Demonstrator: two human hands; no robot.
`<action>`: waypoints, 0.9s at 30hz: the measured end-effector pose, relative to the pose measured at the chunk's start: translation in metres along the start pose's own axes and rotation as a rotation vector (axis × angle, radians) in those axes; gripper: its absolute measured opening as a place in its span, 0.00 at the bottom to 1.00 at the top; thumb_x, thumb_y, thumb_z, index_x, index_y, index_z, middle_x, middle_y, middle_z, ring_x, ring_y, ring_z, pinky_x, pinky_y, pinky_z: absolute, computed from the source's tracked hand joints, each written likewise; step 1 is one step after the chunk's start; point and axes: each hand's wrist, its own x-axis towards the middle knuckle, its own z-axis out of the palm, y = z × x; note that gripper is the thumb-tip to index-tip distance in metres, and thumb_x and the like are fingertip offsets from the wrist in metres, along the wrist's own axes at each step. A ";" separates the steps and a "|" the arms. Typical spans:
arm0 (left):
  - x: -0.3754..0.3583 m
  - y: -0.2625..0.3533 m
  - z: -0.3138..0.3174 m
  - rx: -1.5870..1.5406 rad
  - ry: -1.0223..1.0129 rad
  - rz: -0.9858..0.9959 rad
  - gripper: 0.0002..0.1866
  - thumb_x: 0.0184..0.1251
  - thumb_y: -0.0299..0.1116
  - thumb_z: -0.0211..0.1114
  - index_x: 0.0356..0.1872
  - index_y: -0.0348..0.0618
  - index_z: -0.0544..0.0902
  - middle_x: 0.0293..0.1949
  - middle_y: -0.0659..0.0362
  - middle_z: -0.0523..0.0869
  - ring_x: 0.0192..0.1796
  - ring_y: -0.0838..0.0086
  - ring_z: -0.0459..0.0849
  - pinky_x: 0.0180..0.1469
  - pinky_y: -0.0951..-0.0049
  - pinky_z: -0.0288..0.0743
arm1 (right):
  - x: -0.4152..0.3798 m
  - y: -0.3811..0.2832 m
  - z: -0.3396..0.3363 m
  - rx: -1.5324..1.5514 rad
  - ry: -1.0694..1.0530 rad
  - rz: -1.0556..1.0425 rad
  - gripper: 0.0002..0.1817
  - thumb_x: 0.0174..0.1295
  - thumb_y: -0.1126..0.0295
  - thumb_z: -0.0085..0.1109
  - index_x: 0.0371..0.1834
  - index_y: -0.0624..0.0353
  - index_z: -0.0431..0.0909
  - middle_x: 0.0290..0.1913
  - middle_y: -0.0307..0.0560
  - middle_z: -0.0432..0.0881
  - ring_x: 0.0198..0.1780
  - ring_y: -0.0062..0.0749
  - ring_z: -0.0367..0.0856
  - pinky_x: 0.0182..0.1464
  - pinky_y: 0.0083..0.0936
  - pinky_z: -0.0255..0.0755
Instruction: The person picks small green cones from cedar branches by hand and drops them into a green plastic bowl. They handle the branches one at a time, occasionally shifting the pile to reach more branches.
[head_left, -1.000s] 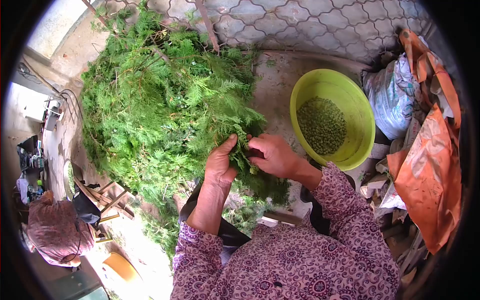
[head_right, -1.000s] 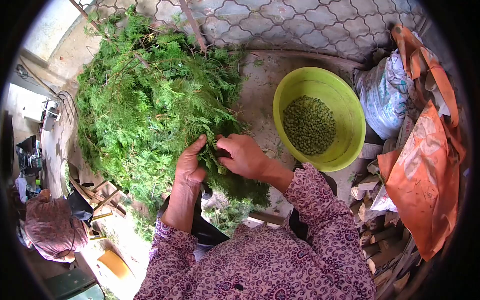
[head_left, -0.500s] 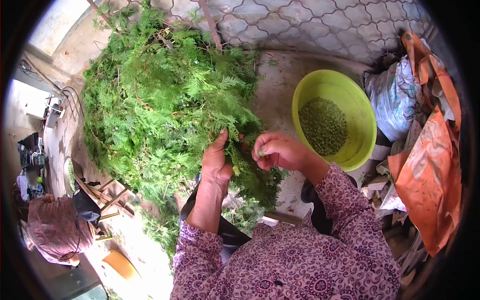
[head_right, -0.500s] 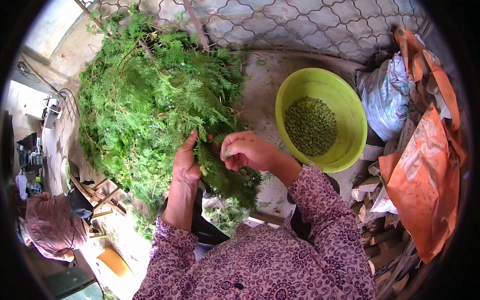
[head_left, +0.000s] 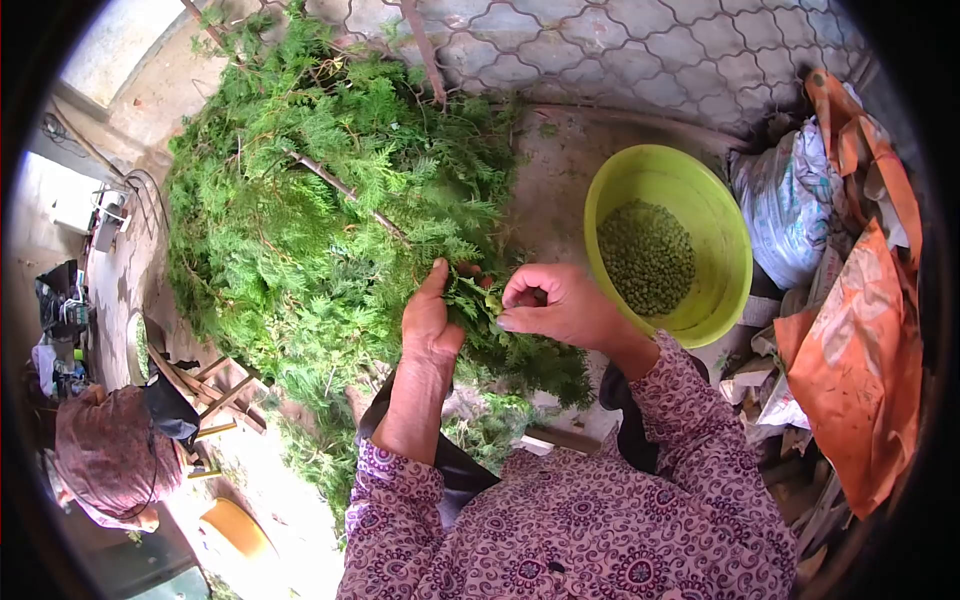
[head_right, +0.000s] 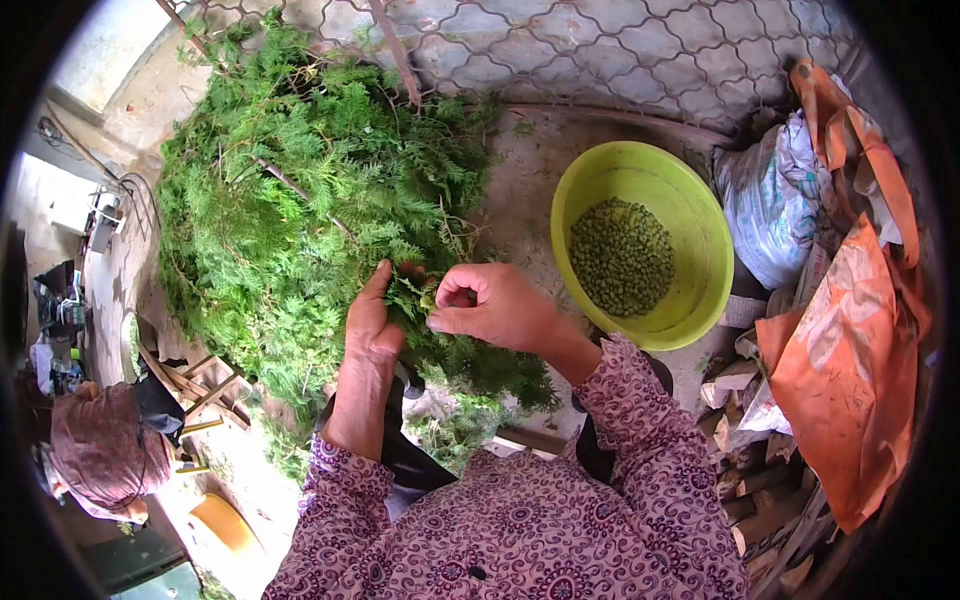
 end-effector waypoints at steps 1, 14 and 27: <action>-0.001 -0.001 0.002 0.009 -0.002 0.004 0.15 0.68 0.40 0.50 0.40 0.36 0.72 0.34 0.52 0.79 0.37 0.61 0.78 0.44 0.61 0.74 | 0.000 0.004 0.002 0.001 0.003 0.001 0.12 0.49 0.67 0.66 0.28 0.62 0.76 0.23 0.35 0.75 0.26 0.14 0.70 0.28 0.17 0.65; 0.003 -0.008 -0.006 0.087 0.003 -0.059 0.09 0.60 0.33 0.61 0.35 0.38 0.80 0.35 0.57 0.82 0.34 0.70 0.79 0.39 0.70 0.75 | 0.003 0.028 -0.005 -0.471 0.300 -0.207 0.08 0.54 0.71 0.54 0.26 0.66 0.72 0.19 0.45 0.73 0.19 0.22 0.69 0.23 0.24 0.62; -0.019 -0.011 0.009 0.321 -0.033 0.009 0.15 0.50 0.23 0.69 0.41 0.34 0.78 0.36 0.55 0.83 0.36 0.71 0.80 0.35 0.71 0.74 | 0.010 0.009 -0.021 0.544 0.093 0.259 0.05 0.58 0.72 0.50 0.28 0.62 0.70 0.18 0.39 0.71 0.13 0.17 0.61 0.15 0.14 0.57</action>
